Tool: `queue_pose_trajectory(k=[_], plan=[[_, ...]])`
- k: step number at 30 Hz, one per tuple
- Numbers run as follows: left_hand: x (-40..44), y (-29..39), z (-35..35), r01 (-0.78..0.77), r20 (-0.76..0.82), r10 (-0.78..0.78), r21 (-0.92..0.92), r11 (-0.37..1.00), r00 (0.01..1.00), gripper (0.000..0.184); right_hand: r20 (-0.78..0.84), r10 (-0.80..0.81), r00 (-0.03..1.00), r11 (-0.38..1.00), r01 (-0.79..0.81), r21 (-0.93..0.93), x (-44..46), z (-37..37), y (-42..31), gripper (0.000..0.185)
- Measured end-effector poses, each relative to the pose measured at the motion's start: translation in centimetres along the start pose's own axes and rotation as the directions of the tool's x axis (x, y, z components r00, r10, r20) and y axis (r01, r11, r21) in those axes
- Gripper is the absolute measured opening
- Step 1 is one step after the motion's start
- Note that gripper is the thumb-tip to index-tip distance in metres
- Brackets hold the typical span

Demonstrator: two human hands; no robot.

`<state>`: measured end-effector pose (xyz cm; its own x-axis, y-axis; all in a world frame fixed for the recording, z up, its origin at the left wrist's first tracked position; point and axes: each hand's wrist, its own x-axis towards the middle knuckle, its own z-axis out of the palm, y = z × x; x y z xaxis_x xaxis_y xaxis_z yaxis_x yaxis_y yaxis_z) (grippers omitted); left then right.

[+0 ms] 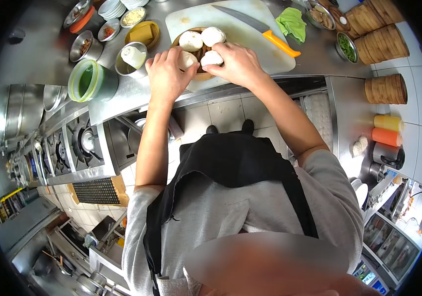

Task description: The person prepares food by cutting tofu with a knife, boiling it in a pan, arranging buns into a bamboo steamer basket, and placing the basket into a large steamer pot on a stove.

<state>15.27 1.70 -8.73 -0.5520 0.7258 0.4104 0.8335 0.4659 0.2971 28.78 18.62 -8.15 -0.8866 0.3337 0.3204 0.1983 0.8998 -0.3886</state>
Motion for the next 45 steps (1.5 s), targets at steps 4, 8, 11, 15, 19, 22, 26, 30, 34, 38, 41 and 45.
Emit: queue_pose_trajectory(k=[4,8,11,15,19,22,26,30,34,38,41,45], plan=[[-0.5,-0.6,1.0,0.004,-0.072,-0.008,-0.050,0.999,0.997,0.058,-0.081,-0.080,0.994,0.997,0.079,-0.017,-0.6,0.5,0.7,0.044],[0.6,-0.6,-1.0,-0.003,-0.078,0.000,-0.038,0.999,0.997,0.054,-0.092,0.063,0.994,0.987,-0.048,0.152,1.1,-1.6,1.1,0.042],[4.7,-1.6,-0.2,0.059,0.043,-0.058,-0.023,0.998,0.997,0.057,0.006,0.107,0.994,0.989,-0.107,0.098,4.5,-2.2,2.0,0.049],[9.3,0.1,0.3,0.036,0.359,-0.119,0.231,0.972,0.926,0.066,0.220,0.134,0.966,0.990,-0.124,-0.061,7.4,-1.0,2.8,0.063],[9.5,0.7,2.0,-0.045,0.399,-0.123,0.388,0.921,0.909,0.068,0.290,0.141,0.946,0.986,-0.108,-0.126,7.8,-0.3,2.8,0.066],[9.1,0.9,1.7,-0.005,0.320,-0.109,0.336,0.942,0.941,0.065,0.219,0.144,0.965,0.989,-0.131,-0.074,7.3,-0.2,3.3,0.065],[9.0,0.5,2.0,0.017,0.101,-0.044,0.258,0.966,0.994,0.061,0.191,0.186,0.964,0.981,-0.192,0.012,6.8,-1.3,3.1,0.067],[9.9,1.1,2.1,0.044,0.174,-0.093,0.267,0.963,0.980,0.061,0.337,0.232,0.912,0.973,-0.212,-0.095,6.8,-0.9,2.6,0.070],[10.0,0.4,1.5,0.030,0.212,-0.076,0.215,0.976,0.974,0.059,0.289,0.231,0.929,0.973,-0.228,-0.043,6.3,-0.7,2.7,0.074],[10.3,-0.4,1.9,0.032,0.188,-0.060,0.149,0.988,0.980,0.056,0.315,0.213,0.925,0.976,-0.216,-0.026,6.5,-0.6,3.1,0.072],[10.9,-0.7,1.5,0.167,0.338,-0.198,0.118,0.979,0.920,0.059,0.329,0.222,0.918,0.973,-0.232,-0.007,6.7,-0.7,3.2,0.069],[10.0,-0.3,1.2,0.201,0.347,-0.254,0.184,0.962,0.903,0.062,0.259,0.220,0.941,0.972,-0.235,0.028,6.3,-0.2,3.5,0.066]])
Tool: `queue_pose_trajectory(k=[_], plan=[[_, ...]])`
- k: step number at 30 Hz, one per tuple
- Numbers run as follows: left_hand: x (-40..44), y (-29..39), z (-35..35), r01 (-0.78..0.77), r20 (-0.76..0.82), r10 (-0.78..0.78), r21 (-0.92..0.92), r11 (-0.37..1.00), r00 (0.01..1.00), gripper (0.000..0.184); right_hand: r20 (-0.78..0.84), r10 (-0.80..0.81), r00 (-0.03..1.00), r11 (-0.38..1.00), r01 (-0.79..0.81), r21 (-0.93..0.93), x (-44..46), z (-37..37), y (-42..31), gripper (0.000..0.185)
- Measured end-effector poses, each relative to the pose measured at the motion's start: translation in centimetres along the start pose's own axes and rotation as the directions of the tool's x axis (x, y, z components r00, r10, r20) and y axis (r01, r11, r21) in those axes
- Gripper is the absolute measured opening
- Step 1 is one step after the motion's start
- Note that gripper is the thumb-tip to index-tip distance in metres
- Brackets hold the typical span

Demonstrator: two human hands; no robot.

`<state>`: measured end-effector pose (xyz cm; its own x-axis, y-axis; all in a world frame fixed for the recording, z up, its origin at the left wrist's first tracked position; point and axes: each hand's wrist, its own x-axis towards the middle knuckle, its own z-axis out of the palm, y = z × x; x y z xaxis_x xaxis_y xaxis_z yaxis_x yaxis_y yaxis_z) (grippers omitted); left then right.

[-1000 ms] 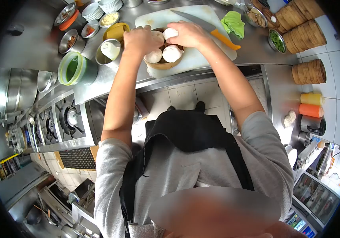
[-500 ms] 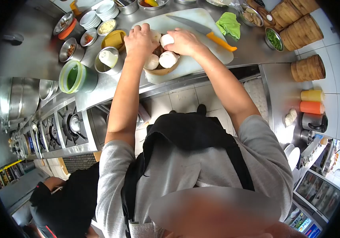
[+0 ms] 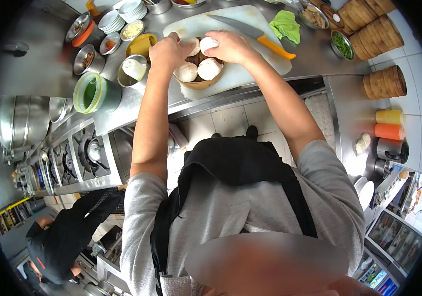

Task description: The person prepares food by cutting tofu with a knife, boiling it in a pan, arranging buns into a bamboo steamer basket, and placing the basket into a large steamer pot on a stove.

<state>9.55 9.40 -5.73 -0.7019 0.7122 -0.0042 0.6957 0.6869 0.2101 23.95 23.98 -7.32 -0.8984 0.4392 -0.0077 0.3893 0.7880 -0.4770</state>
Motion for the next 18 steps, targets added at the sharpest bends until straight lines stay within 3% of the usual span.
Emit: queue_pose_trajectory(k=[3,9,11,15,17,18], plan=[[-0.1,-0.4,1.0,-0.082,-0.109,0.078,-0.035,0.996,0.991,0.066,-0.071,-0.077,0.994,0.996,0.080,0.040,-0.2,0.3,0.0,0.062],[-0.6,0.0,-0.4,-0.046,0.022,0.045,0.035,0.998,0.999,0.059,-0.029,-0.112,0.993,0.975,0.104,-0.195,0.3,1.1,-0.5,0.058],[-1.0,-0.7,-0.3,-0.059,-0.060,0.060,0.015,0.998,0.996,0.059,-0.008,-0.095,0.995,0.972,0.091,-0.218,0.2,0.4,-1.1,0.058],[-2.0,-2.6,-1.0,-0.079,-0.188,0.055,-0.123,0.989,0.981,0.057,-0.024,-0.028,0.999,0.991,0.025,-0.133,-1.9,-2.4,-0.6,0.059],[-3.2,-3.5,-1.8,-0.098,-0.223,0.058,-0.175,0.980,0.973,0.051,-0.196,-0.073,0.978,0.994,0.056,-0.092,-3.6,-4.2,2.0,0.063],[-3.7,-4.3,-1.9,-0.143,-0.249,0.076,-0.264,0.954,0.965,0.047,-0.164,0.052,0.985,0.998,-0.058,-0.034,-5.6,-6.5,2.3,0.065]])
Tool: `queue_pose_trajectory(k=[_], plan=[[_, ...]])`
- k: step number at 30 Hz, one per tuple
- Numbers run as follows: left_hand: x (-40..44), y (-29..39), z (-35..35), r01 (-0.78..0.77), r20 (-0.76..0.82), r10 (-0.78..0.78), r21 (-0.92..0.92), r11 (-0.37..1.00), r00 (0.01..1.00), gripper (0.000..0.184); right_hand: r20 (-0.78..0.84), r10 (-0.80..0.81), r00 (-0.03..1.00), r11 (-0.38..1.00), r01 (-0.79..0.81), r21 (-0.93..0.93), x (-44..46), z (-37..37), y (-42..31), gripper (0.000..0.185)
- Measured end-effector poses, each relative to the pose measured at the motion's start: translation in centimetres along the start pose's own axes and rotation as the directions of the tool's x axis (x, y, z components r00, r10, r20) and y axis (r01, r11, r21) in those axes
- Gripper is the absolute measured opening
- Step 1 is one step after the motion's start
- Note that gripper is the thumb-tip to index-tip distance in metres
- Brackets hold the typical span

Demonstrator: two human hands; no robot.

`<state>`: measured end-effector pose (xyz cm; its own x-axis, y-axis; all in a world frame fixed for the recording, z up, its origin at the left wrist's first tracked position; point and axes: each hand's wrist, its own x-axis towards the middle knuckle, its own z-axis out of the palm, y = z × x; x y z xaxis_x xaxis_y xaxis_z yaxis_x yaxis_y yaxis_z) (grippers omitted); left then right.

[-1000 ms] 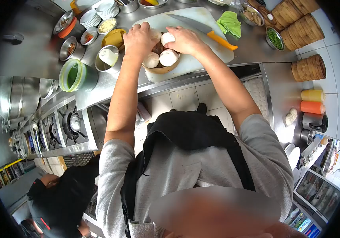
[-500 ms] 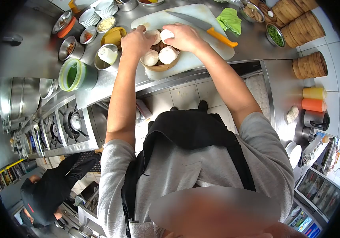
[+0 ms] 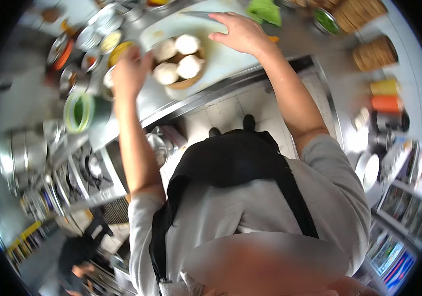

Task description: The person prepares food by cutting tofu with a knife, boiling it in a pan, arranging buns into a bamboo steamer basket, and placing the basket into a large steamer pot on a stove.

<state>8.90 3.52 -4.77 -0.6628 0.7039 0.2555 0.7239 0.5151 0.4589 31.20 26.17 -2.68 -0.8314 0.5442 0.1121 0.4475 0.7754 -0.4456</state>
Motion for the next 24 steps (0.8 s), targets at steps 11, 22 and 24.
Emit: queue_pose_trajectory(k=[11,22,24], plan=[[-7.4,3.6,-3.4,-0.093,0.171,0.211,-0.522,0.848,0.962,0.031,-0.490,0.515,0.703,0.601,-0.704,-0.378,-24.7,-10.3,40.7,0.031],[-6.6,12.0,-1.4,-0.153,0.294,0.286,-0.403,0.902,0.912,0.033,-0.492,0.856,0.156,0.091,-0.984,-0.152,-42.1,-7.6,49.9,0.091],[-6.8,14.5,-0.1,-0.230,0.315,0.383,-0.428,0.874,0.868,0.031,-0.454,0.760,0.466,0.456,-0.879,-0.139,-41.9,-6.5,49.7,0.087]])
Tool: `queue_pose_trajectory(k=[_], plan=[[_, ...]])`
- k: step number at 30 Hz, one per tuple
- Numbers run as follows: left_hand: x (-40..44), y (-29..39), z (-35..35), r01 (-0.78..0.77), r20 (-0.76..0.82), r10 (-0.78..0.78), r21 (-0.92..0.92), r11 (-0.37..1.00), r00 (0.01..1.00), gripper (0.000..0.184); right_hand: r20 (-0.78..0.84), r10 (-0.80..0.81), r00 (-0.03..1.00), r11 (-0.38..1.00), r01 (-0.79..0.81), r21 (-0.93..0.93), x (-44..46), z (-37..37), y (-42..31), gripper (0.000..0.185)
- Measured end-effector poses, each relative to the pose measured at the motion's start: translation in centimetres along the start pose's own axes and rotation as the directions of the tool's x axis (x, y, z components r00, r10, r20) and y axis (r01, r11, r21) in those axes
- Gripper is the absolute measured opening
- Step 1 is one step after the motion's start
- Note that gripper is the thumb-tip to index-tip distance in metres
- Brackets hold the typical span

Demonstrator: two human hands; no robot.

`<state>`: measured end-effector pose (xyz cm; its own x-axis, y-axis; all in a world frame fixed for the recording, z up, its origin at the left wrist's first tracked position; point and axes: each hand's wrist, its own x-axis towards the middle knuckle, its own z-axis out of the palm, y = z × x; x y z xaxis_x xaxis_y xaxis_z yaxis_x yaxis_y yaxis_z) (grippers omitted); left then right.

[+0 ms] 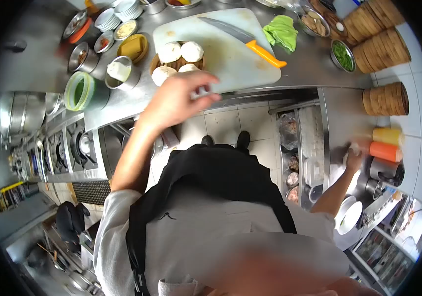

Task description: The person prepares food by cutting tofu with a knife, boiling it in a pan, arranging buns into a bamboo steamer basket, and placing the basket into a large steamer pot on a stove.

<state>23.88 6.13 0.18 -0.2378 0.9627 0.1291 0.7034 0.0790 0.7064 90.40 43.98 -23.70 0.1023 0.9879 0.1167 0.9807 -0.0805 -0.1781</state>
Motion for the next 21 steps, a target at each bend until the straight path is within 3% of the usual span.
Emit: queue_pose_trajectory(k=[1,2,3,4,5,7,8,9,10,11,13,15,16,17,18,20,21], plan=[[0.4,0.1,1.1,-0.083,0.028,0.083,-0.020,0.996,0.996,0.031,0.055,-0.031,0.998,0.950,0.012,0.312,-1.4,-0.5,-1.9,0.082],[0.8,0.2,2.6,-0.179,-0.016,0.178,-0.061,0.982,0.984,0.036,0.154,-0.068,0.986,0.807,-0.037,0.590,-4.1,-2.1,-5.9,0.078],[1.6,0.8,3.4,-0.251,0.001,0.251,-0.016,0.968,0.968,0.043,0.259,-0.150,0.954,0.649,-0.103,0.754,-7.3,-4.0,-10.3,0.073],[2.1,1.7,4.5,-0.317,-0.058,0.319,0.036,0.948,0.946,0.049,0.242,-0.201,0.949,0.656,-0.053,0.753,-10.4,-5.3,-15.4,0.066],[2.4,2.7,5.7,-0.383,-0.109,0.391,0.086,0.920,0.914,0.056,0.359,-0.312,0.880,0.513,-0.162,0.843,-12.2,-4.2,-17.9,0.060],[2.7,4.1,7.3,-0.458,-0.071,0.468,0.114,0.881,0.881,0.058,0.479,-0.699,0.531,0.260,-0.434,0.862,-16.4,-5.2,-25.9,0.060],[2.9,4.1,7.6,-0.488,-0.053,0.498,0.133,0.863,0.866,0.059,0.433,-0.772,0.465,0.288,-0.350,0.891,-20.1,-9.9,-32.5,0.058],[3.0,4.1,7.9,-0.517,-0.036,0.528,0.151,0.842,0.849,0.060,0.431,-0.835,0.343,0.309,-0.356,0.882,-21.3,-10.1,-34.9,0.059],[3.0,3.5,7.6,-0.457,0.018,0.457,0.023,0.889,0.889,0.059,0.188,-0.955,0.231,0.071,-0.436,0.897,-22.2,-10.0,-38.1,0.067],[3.0,2.6,7.4,-0.378,0.084,0.386,-0.099,0.921,0.919,0.058,0.183,-0.953,0.240,0.065,-0.431,0.900,-22.5,-10.8,-39.6,0.067],[3.1,1.3,6.3,-0.287,-0.114,0.275,-0.104,0.952,0.955,0.044,0.058,-0.970,0.235,-0.140,-0.740,0.658,-23.2,-12.0,-41.8,0.075],[2.8,1.3,6.1,-0.038,-0.241,-0.016,-0.218,0.975,0.970,0.041,-0.031,-0.966,0.258,-0.215,-0.726,0.653,-24.0,-11.0,-43.5,0.075],[2.6,1.8,5.7,0.051,-0.254,-0.131,-0.297,0.954,0.958,0.045,0.097,-0.937,0.335,-0.145,-0.628,0.764,-24.6,-10.7,-44.3,0.067],[2.7,1.4,5.7,0.061,-0.267,-0.164,-0.357,0.932,0.949,0.046,0.116,-0.851,0.512,-0.141,-0.435,0.889,-26.1,-12.2,-45.9,0.058],[2.4,1.1,5.5,0.081,-0.238,-0.195,-0.417,0.905,0.952,0.047,0.148,-0.805,0.575,-0.129,-0.413,0.902,-26.5,-12.5,-47.1,0.053],[1.8,0.7,4.2,0.096,-0.213,-0.220,-0.473,0.876,0.952,0.048,0.169,-0.756,0.633,-0.119,-0.387,0.915,-26.5,-13.2,-48.7,0.049],[1.3,0.9,2.6,0.206,-0.113,-0.263,-0.365,0.908,0.958,0.046,0.173,-0.753,0.634,-0.148,-0.421,0.895,-26.4,-13.6,-49.2,0.044]])
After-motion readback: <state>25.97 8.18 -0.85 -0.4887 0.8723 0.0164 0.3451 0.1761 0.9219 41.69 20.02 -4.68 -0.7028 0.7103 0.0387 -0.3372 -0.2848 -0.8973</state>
